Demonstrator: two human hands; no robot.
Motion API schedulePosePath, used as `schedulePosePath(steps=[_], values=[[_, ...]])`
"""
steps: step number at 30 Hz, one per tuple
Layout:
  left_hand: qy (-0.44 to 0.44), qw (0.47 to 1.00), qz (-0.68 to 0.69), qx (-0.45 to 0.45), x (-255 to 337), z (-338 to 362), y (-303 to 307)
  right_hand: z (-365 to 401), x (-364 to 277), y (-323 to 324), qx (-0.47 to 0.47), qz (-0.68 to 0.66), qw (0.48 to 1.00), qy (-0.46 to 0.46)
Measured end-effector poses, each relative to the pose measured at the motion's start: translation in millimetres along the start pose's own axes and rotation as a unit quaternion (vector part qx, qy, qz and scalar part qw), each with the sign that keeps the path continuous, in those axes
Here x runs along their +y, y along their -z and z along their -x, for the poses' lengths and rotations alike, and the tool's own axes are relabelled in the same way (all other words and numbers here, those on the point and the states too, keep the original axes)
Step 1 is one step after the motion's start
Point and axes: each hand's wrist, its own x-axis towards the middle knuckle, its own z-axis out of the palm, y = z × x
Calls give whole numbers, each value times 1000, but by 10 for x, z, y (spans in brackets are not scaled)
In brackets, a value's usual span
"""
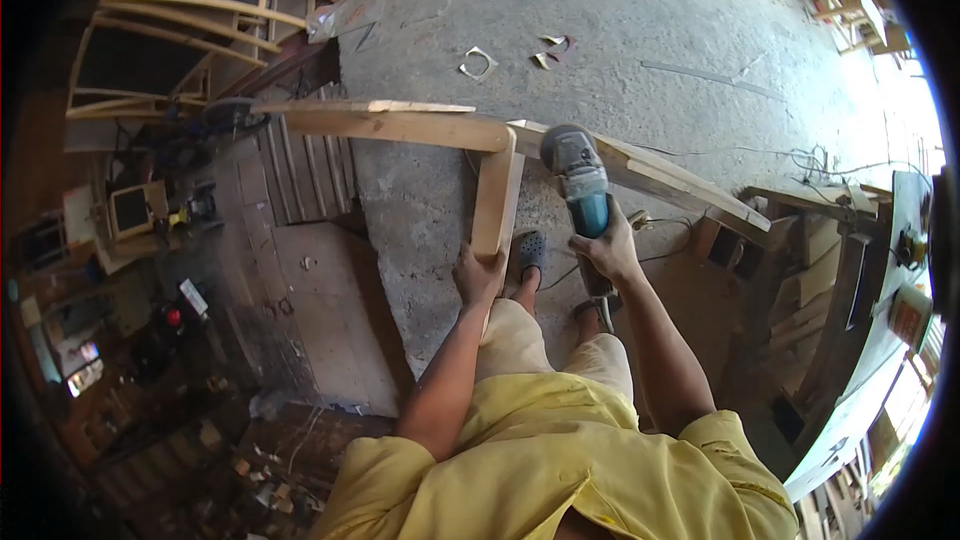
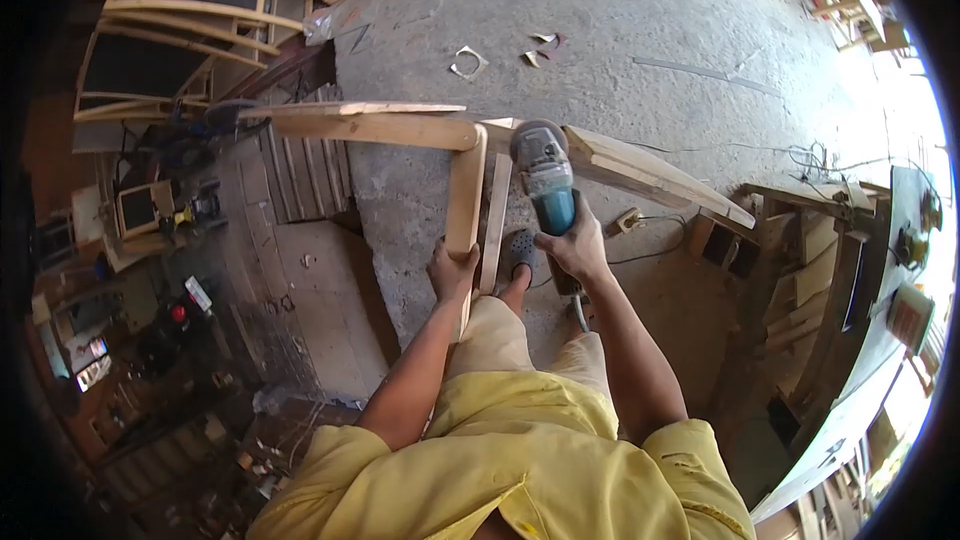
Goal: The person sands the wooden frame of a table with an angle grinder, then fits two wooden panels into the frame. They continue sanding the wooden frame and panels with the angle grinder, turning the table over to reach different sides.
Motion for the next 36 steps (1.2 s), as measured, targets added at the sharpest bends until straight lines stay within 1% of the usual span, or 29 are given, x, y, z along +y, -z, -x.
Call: schedulePosePath(steps=[1, 3, 4, 5, 7, 9, 11, 13, 15, 18, 19, 21, 24, 26, 30, 33, 36], values=[[6, 1000, -8, -8, 0, -8, 4, -68, 12, -22, 9, -3, 1000, -3], [-17, 1000, -20, -7, -16, -23, 1, -250, 48, -70, 22, -4, 1000, 17], [-14, 1000, -24, -11, -29, -23, 1, -371, 111, -93, 1, -19, 1000, 23], [-9, 999, -29, -16, -30, -36, -1, -455, 86, -82, 8, -24, 999, 20], [-30, 999, -32, -10, -25, -52, -9, -581, 18, -82, -33, -2, 999, 6], [-54, 998, -30, 12, -29, -43, 19, -670, -50, -91, -28, 9, 1000, 11], [-58, 998, -25, 13, -24, -47, 32, -775, -124, -87, -51, 39, 998, 2], [-62, 998, -15, 16, -22, -59, 7, -884, -146, -93, -65, 48, 997, 13], [-32, 999, 2, -14, -75, -51, 3, -961, -175, -118, -82, 58, 995, 22], [-23, 999, -11, -22, -109, -53, -18, -1054, -272, -138, -99, 73, 992, 21], [-23, 1000, -10, -19, -79, -57, -8, -1082, -302, -150, -101, 75, 992, 25], [-54, 998, -38, 9, -23, -33, 20, -1126, -359, -182, -103, 77, 991, 29], [-55, 998, -28, 11, -103, -33, -26, -1210, -455, -171, -95, 91, 990, 44], [-51, 998, -25, 11, -109, -16, -23, -1274, -495, -139, -128, 109, 985, 43], [-53, 998, -22, 19, -155, -31, -62, -1356, -489, -135, -124, 139, 981, 49], [-45, 999, -25, 17, -6, -21, 29, -1373, -496, -126, -134, 160, 977, 50], [-39, 999, -10, 0, -16, -31, 36, -1348, -500, -120, -145, 168, 974, 42]])
